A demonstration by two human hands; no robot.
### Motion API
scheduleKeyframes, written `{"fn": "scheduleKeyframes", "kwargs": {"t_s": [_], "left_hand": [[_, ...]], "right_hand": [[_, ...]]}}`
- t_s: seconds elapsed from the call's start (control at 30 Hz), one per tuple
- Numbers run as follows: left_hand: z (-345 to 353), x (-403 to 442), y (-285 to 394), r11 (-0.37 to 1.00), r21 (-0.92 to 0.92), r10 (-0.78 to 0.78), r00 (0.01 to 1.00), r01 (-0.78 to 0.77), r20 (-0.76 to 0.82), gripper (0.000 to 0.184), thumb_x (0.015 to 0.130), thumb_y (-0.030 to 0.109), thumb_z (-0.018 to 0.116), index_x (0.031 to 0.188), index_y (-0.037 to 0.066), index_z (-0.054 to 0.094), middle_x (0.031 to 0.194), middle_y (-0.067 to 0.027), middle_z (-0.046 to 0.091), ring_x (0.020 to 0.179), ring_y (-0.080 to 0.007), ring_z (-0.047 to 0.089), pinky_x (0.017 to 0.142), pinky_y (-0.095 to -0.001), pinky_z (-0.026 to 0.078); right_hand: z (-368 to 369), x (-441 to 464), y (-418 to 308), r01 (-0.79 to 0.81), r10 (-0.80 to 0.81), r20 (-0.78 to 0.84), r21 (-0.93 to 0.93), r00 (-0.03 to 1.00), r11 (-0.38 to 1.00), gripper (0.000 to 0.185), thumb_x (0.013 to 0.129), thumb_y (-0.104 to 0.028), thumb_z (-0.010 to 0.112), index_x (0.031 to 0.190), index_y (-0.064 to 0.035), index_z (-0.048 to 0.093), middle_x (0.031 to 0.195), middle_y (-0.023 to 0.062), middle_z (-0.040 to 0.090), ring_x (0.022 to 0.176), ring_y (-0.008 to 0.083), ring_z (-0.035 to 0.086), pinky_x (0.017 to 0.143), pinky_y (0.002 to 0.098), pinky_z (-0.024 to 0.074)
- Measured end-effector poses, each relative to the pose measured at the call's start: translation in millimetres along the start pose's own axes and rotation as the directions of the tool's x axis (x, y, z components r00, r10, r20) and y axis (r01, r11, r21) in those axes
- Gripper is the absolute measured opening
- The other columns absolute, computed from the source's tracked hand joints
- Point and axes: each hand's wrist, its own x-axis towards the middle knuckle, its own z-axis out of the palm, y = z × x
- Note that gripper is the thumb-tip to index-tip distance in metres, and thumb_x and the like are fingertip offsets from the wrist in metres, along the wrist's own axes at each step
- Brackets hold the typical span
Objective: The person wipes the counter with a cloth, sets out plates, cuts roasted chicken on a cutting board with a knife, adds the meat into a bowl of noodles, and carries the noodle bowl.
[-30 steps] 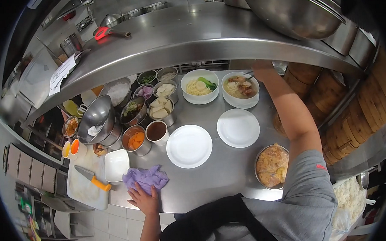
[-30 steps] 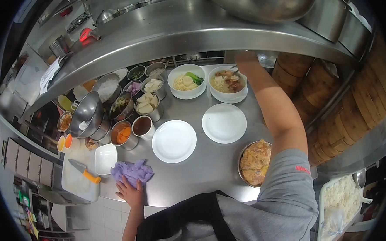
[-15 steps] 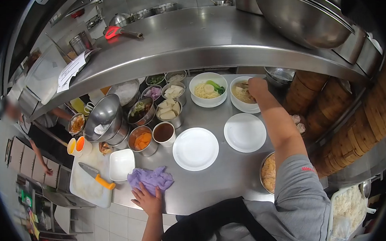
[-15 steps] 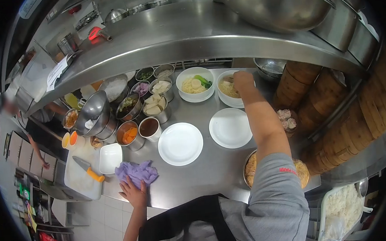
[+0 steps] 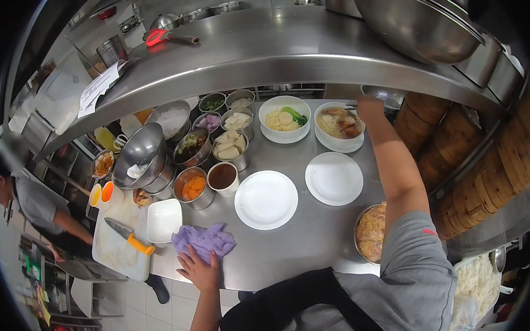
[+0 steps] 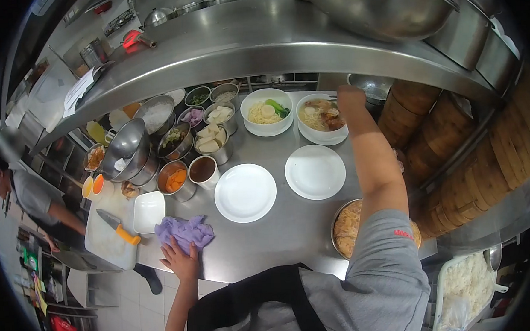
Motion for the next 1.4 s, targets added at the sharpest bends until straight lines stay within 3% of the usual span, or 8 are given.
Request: {"fn": "scheduleKeyframes", "kwargs": {"t_s": [0.2, 0.33, 0.5, 0.7, 0.83, 0.9, 1.13, 1.4], "left_hand": [[1.1, -0.2, 0.4, 1.000, 0.001, -0.003, 1.000, 0.003, -0.010, 0.079, 0.083, 0.052, 0.058, 0.144, 0.008, 0.034, 0.147, -0.0290, 0.031, 0.141, -0.0433, 0.020, 0.112, -0.0624, 0.007], [2.4, 1.2, -0.4, 1.000, 0.002, -0.015, 1.000, 0.015, 0.001, 0.079, 0.083, 0.052, 0.058, 0.144, 0.008, 0.035, 0.147, -0.0288, 0.031, 0.141, -0.0428, 0.020, 0.112, -0.0621, 0.007], [3.2, 0.1, -1.6, 1.000, -0.004, -0.009, 1.000, 0.009, -0.020, 0.079, 0.082, 0.051, 0.059, 0.144, 0.008, 0.035, 0.147, -0.0285, 0.031, 0.141, -0.0427, 0.020, 0.112, -0.0619, 0.007], [2.4, 0.9, -0.5, 1.000, 0.006, -0.015, 1.000, 0.015, 0.002, 0.079, 0.081, 0.051, 0.060, 0.144, 0.009, 0.036, 0.147, -0.0285, 0.031, 0.141, -0.0428, 0.021, 0.113, -0.0614, 0.008], [6.1, 2.9, -4.4, 1.000, 0.001, -0.012, 1.000, 0.012, -0.003, 0.080, 0.081, 0.051, 0.061, 0.144, 0.009, 0.036, 0.146, -0.0288, 0.032, 0.140, -0.0431, 0.021, 0.113, -0.0608, 0.010], [9.6, 0.1, -6.2, 1.000, 0.005, 0.001, 1.000, -0.001, -0.010, 0.080, 0.081, 0.051, 0.061, 0.144, 0.009, 0.036, 0.146, -0.0289, 0.032, 0.140, -0.0433, 0.022, 0.112, -0.0606, 0.010], [9.6, 1.4, -6.6, 1.000, 0.000, 0.001, 1.000, -0.001, -0.021, 0.079, 0.081, 0.050, 0.062, 0.143, 0.009, 0.036, 0.146, -0.0295, 0.032, 0.140, -0.0437, 0.022, 0.113, -0.0601, 0.010], [5.9, 1.5, -3.2, 1.000, -0.002, -0.002, 1.000, 0.002, -0.010, 0.078, 0.081, 0.049, 0.061, 0.143, 0.009, 0.036, 0.145, -0.0297, 0.032, 0.140, -0.0435, 0.022, 0.113, -0.0592, 0.011]], "right_hand": [[-6.3, -4.5, -11.5, 0.177, -0.176, 0.098, -0.003, 0.980, 0.984, 0.009, 0.075, -0.013, 0.062, 0.074, -0.0102, 0.071, 0.080, 0.0116, 0.069, 0.079, 0.0290, 0.069, 0.070, 0.0403, 0.0548], [-2.4, -3.3, -34.1, 0.260, -0.260, 0.043, 0.015, 0.965, 0.966, 0.010, 0.076, -0.013, 0.063, 0.077, -0.0107, 0.072, 0.082, 0.0117, 0.070, 0.079, 0.0275, 0.069, 0.069, 0.0390, 0.0545], [-11.4, -1.4, -50.3, 0.355, -0.344, 0.156, -0.047, 0.926, 0.934, 0.011, 0.077, -0.012, 0.062, 0.078, -0.0119, 0.073, 0.081, 0.0093, 0.071, 0.078, 0.0244, 0.070, 0.067, 0.0372, 0.0546], [-7.7, -3.0, -63.3, 0.276, -0.274, 0.044, -0.022, 0.961, 0.961, 0.007, 0.072, -0.012, 0.068, 0.077, -0.0120, 0.073, 0.081, 0.0089, 0.071, 0.077, 0.0241, 0.070, 0.064, 0.0353, 0.0544], [-24.7, -5.9, -67.9, 0.218, -0.219, 0.085, 0.027, 0.972, 0.976, 0.006, 0.073, -0.013, 0.068, 0.077, -0.0121, 0.072, 0.081, 0.0094, 0.071, 0.077, 0.0241, 0.070, 0.064, 0.0352, 0.0546], [-29.8, -5.0, -68.1, 0.190, -0.187, 0.111, -0.025, 0.976, 0.981, 0.016, 0.083, -0.027, 0.065, 0.083, -0.0132, 0.074, 0.085, 0.0076, 0.072, 0.084, 0.0227, 0.070, 0.069, 0.0360, 0.0548], [-9.8, -4.2, -61.6, 0.185, -0.178, 0.171, -0.026, 0.969, 0.982, 0.010, 0.078, -0.018, 0.066, 0.082, -0.0135, 0.074, 0.085, 0.0082, 0.072, 0.082, 0.0240, 0.071, 0.067, 0.0369, 0.0552], [-11.5, 7.3, -47.5, 0.100, -0.100, -0.010, 0.023, 0.995, 0.995, 0.009, 0.076, -0.014, 0.066, 0.080, -0.0130, 0.074, 0.084, 0.0084, 0.072, 0.080, 0.0257, 0.070, 0.067, 0.0371, 0.0556]]}}
